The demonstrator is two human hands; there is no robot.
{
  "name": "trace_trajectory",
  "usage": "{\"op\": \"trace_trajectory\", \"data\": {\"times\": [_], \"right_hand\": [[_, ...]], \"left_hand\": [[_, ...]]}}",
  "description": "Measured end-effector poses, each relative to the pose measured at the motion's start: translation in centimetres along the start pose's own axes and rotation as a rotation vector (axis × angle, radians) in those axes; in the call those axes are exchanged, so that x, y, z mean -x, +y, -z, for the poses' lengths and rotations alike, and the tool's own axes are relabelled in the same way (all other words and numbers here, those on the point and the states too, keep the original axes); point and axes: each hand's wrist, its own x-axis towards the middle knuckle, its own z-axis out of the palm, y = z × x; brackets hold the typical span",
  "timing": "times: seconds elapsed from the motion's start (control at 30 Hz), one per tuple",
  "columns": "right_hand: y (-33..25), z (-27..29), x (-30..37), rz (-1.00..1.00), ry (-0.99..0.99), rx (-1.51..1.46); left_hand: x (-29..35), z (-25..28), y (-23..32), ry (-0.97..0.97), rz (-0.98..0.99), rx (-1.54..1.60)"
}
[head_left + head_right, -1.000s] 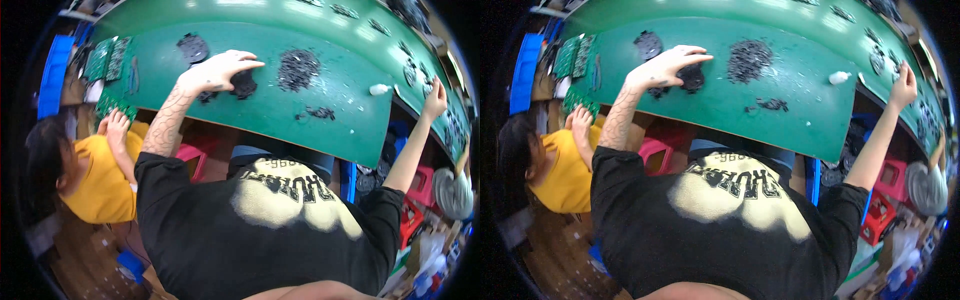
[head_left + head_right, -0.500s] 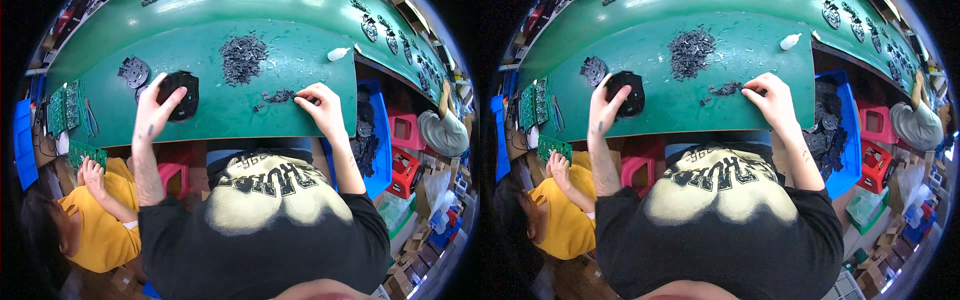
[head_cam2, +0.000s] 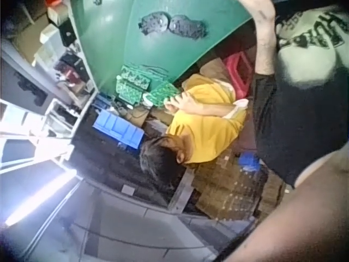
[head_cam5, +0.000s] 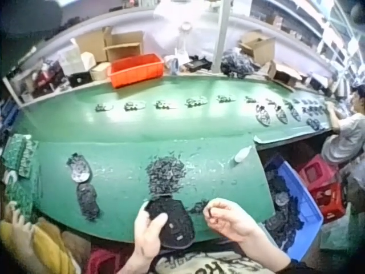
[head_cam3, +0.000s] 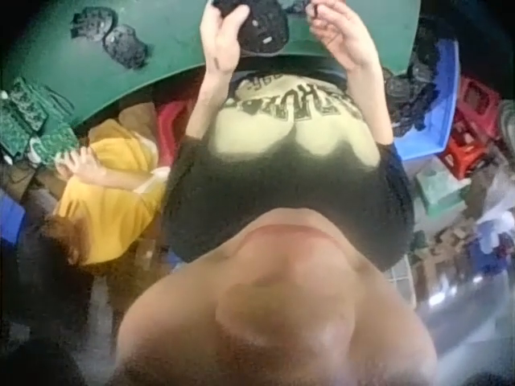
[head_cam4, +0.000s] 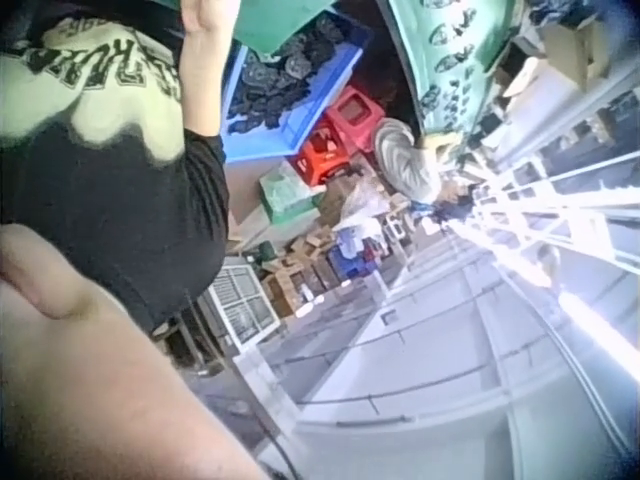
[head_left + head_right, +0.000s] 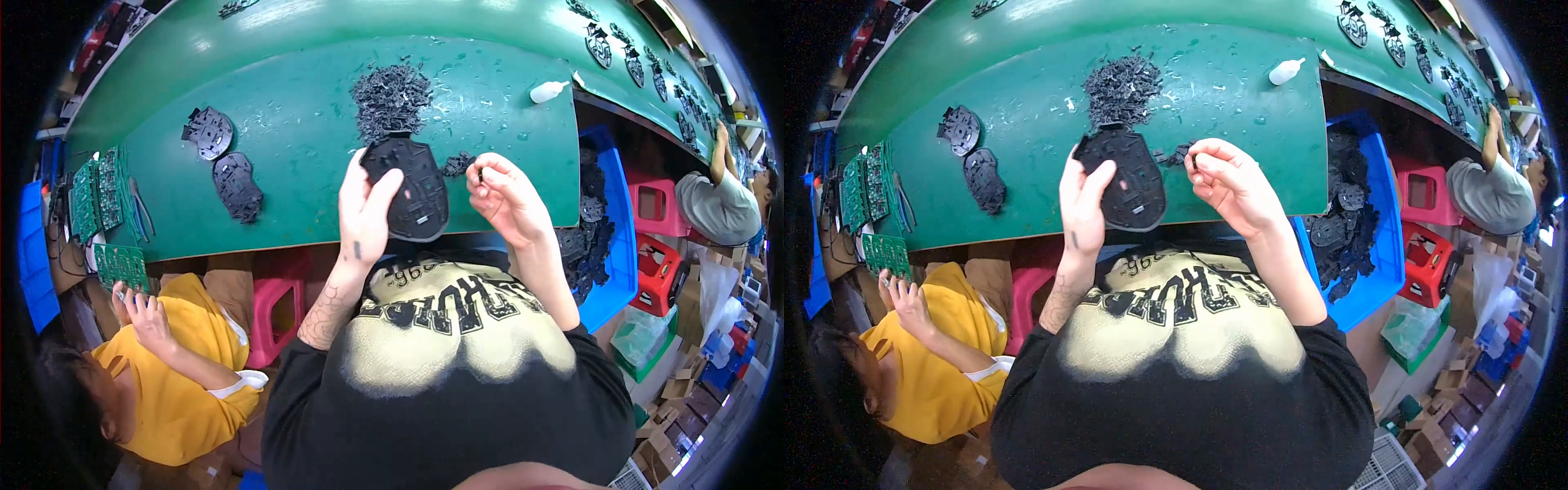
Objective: The person takes mouse bottom shells from a plastic bin, attaches small plastic components into each shell by hand, and places the assembled mouse bases along the workbench.
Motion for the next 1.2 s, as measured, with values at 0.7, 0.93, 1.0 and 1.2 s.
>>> {"op": "trace_trajectory", "data": {"times": [0.7,0.93,1.0,1.2], "right_hand": [[1.1,-1.4,0.6,0.108,0.097,0.290],[-16.2,5.7,-4.0,0.839,0.592,0.744],[-21.0,9.8,-9.1,0.787,0.639,0.725],[-22.4,15.3,-18.8,0.602,0.633,1.250]], "left_hand": [[-0.8,-1.9,-1.4,-0.158,-0.248,-0.331],[-0.4,7.9,3.1,0.465,-0.508,-0.784],[-0.1,10.6,4.0,0.717,-0.510,-1.433],[2.9,10.2,4.9,0.852,0.024,-1.731]]}}
